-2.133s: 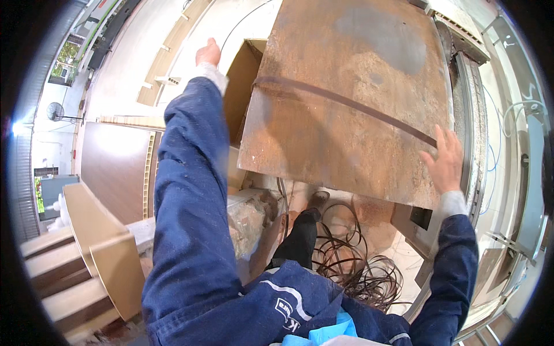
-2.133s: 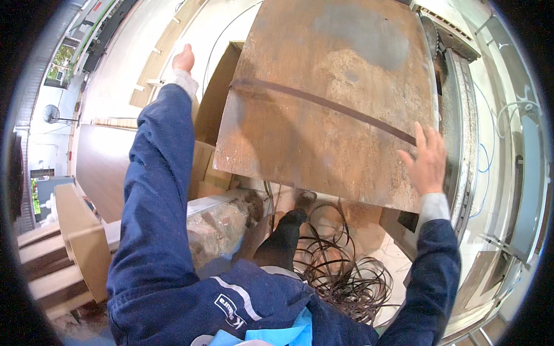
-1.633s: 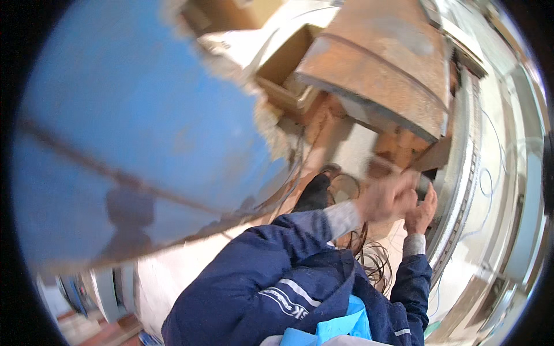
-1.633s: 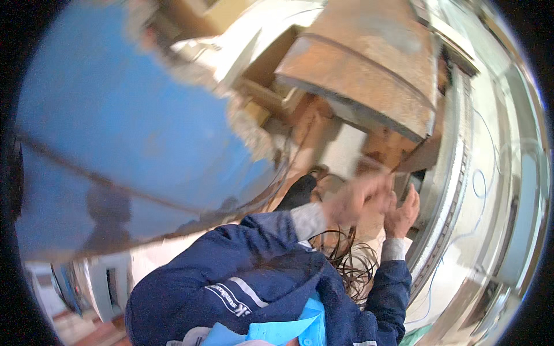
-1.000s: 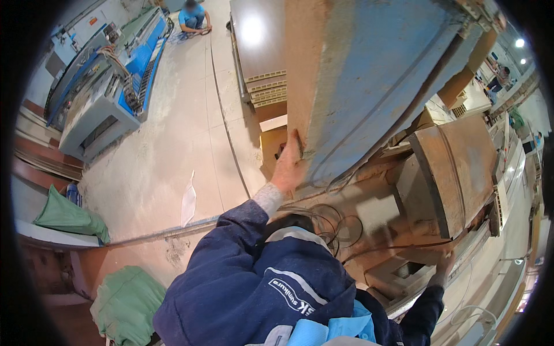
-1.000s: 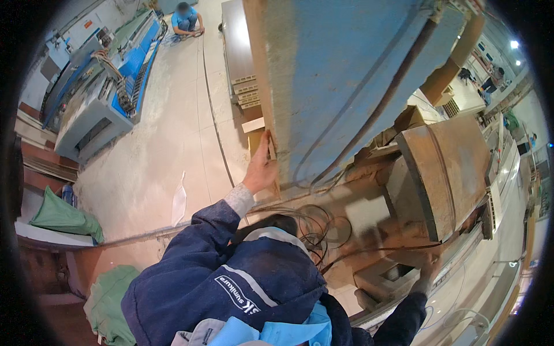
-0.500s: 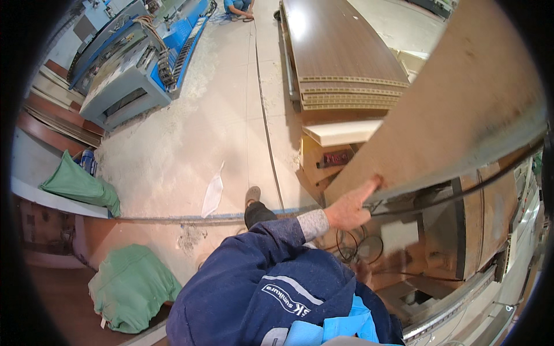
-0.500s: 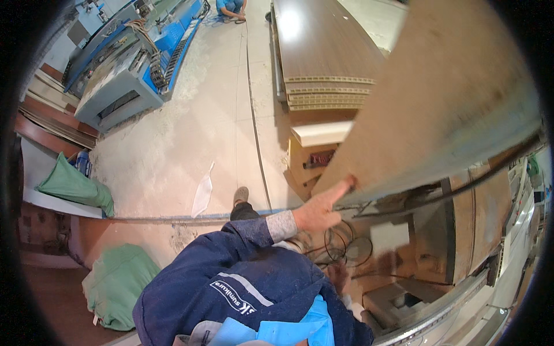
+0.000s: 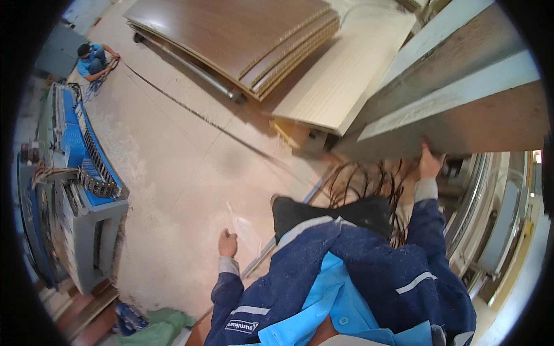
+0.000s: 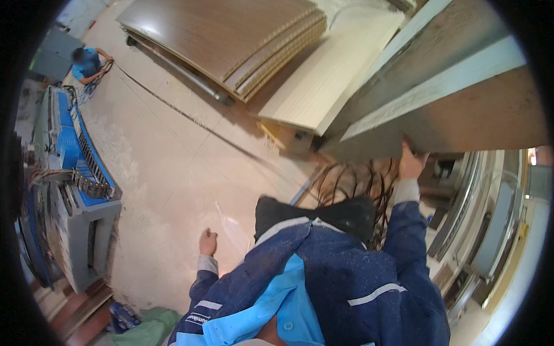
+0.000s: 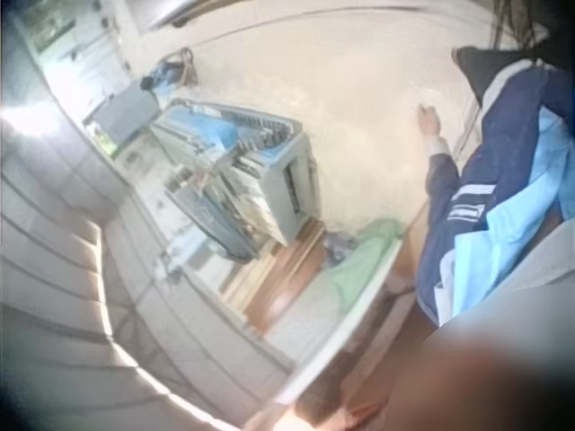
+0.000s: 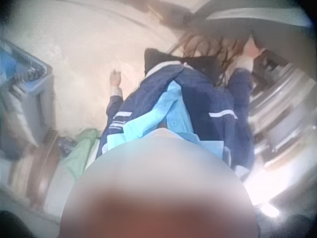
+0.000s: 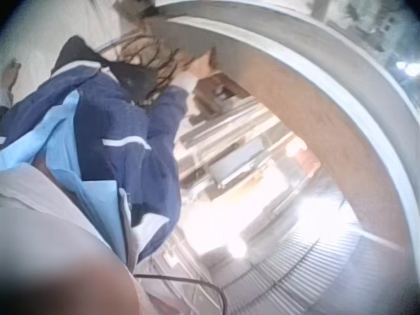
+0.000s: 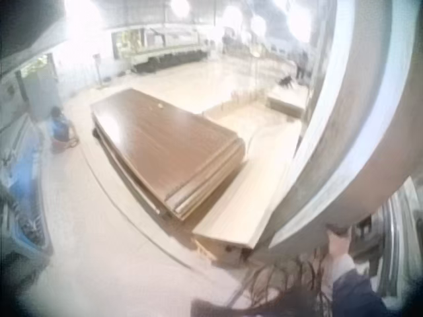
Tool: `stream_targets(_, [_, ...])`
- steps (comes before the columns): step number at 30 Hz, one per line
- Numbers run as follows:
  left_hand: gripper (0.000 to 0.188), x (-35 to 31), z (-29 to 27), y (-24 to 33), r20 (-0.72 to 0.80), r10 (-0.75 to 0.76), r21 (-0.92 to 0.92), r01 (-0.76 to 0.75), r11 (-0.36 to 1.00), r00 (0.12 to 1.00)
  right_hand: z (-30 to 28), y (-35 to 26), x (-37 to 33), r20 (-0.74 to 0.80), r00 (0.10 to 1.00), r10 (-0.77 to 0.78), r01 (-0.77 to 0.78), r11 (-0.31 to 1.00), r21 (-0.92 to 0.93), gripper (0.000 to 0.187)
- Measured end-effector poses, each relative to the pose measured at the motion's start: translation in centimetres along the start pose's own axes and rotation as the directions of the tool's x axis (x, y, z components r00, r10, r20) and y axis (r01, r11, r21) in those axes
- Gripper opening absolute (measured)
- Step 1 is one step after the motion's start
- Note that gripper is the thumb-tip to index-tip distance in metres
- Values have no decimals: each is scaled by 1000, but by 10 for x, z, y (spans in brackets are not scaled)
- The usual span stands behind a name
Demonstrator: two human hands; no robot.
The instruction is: The person bends a long thin metal strip into a circular shape using a bending machine. They then handle a bundle of coiled metal strips, measure a short piece with a ruler, and coil another strip by hand on a workbench.
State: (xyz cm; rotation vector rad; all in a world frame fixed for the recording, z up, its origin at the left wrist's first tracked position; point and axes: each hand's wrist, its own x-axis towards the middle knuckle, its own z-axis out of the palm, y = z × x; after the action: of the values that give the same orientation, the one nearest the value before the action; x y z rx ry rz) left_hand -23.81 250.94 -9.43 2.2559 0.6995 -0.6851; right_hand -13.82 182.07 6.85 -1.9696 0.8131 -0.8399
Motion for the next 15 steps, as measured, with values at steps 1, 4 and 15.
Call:
stream_targets(1, [60, 2, 5, -40, 49, -113, 83, 109, 991, 992, -1, 11, 4, -70, 998, -4, -2, 996, -90, 85])
stream_targets(4, [47, -15, 6, -141, 505, -304, 326, 148, 934, 807, -16, 45, 13, 1, 1000, 3, -3, 943, -333, 86])
stream_targets(15, [39, 57, -28, -95, 453, -166, 2, 186, 983, 876, -22, 29, 7, -10, 995, 96, -90, 885, -456, 96])
